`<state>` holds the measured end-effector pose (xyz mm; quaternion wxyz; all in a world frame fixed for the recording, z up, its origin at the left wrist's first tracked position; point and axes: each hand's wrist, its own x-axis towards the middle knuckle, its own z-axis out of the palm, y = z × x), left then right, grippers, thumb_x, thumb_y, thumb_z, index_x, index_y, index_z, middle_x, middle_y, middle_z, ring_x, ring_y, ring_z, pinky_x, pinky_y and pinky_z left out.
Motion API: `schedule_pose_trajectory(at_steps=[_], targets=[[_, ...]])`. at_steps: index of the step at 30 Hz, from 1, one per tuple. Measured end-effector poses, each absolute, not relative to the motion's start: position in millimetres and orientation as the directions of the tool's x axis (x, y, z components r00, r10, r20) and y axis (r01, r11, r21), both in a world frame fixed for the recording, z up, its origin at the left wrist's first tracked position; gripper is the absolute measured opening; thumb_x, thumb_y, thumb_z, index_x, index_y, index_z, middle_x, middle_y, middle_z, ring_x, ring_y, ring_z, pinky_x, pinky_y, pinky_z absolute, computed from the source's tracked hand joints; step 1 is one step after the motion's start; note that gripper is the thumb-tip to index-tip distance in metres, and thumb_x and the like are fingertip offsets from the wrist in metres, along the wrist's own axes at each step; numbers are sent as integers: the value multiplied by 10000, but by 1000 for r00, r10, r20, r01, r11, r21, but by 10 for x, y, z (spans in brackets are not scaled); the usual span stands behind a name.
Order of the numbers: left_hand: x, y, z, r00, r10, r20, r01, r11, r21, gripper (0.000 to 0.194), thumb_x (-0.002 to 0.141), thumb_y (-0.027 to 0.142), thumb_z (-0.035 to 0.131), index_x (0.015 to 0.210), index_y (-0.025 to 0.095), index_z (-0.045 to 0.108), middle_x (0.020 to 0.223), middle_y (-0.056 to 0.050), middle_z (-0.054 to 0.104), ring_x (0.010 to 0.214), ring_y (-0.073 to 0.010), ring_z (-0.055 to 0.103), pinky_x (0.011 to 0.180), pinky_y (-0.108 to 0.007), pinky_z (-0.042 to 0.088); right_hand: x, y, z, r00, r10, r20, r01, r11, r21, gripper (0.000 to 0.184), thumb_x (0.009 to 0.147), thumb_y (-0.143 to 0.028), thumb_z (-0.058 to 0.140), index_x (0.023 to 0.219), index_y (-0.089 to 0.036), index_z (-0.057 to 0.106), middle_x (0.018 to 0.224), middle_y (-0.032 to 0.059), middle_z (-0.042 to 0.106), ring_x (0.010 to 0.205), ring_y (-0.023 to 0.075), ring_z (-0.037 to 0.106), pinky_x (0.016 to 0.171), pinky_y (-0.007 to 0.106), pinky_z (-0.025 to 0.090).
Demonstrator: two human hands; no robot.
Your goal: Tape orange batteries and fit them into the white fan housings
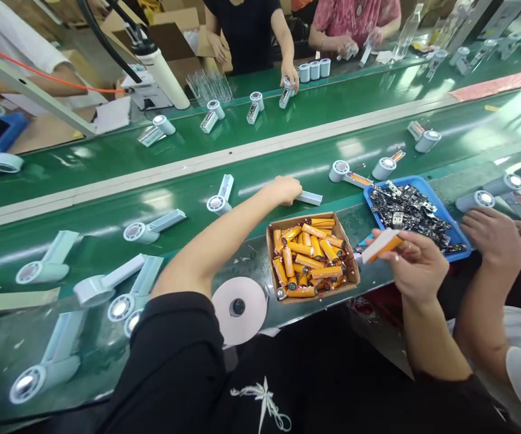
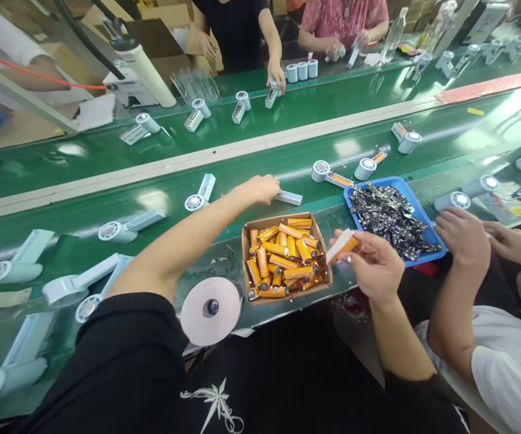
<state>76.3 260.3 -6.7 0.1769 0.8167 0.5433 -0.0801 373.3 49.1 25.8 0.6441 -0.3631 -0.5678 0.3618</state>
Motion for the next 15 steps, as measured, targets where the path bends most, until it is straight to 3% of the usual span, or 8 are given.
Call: schedule_pose_trajectory(at_steps=[2, 5, 8, 11, 15], targets=[[582, 2551, -66, 474, 822, -315, 877, -408, 255, 175, 739, 231, 776, 900, 249, 842, 1228, -98, 815, 1257, -300, 681, 1123, -363, 505, 3616, 834, 289, 70, 862, 503, -44, 506, -861, 381, 787, -229, 969, 1119, -320, 804, 1052, 2, 885, 937, 301, 878, 781, 453, 773], [470, 2534, -58, 533, 802, -270, 831, -434, 348, 159, 802, 252, 725, 922, 264, 828, 1229, -14, 819, 1189, -230, 696, 1051, -286, 495, 3259, 1488, 220, -134, 873, 469, 24, 476, -879, 352, 805, -291, 913, 1142, -277, 813, 1040, 0, 880, 923, 243, 867, 872, 422, 740], [507, 2562, -80, 500, 842, -203, 826, -394, 403, 211, 875, 317, 693, 1024, 235, 818, 1181, -36, 818, 1083, -228, 713, 962, -288, 502, 2909, 2062, 102, -400, 853, 335, 285, 463, -839, 340, 885, -282, 803, 1213, -195, 810, 934, 30, 867, 832, 218, 836, 874, 383, 687], [585, 2595, -135, 443, 882, -160, 840, -346, 419, 296, 931, 309, 630, 1158, 207, 791, 1163, -67, 818, 1023, -228, 718, 903, -290, 507, 2743, 2352, 49, -549, 823, 147, 580, 501, -642, 361, 952, -235, 738, 1301, -163, 791, 911, 60, 861, 852, 224, 817, 900, 346, 624], [663, 2634, -207, 385, 915, -123, 840, -292, 457, 339, 962, 275, 584, 1243, 198, 757, 1188, -80, 815, 1046, -243, 722, 915, -309, 518, 2703, 2398, 98, -591, 804, -56, 762, 535, -366, 406, 1003, -305, 732, 1393, -192, 751, 1057, 90, 867, 1002, 269, 807, 932, 343, 585]])
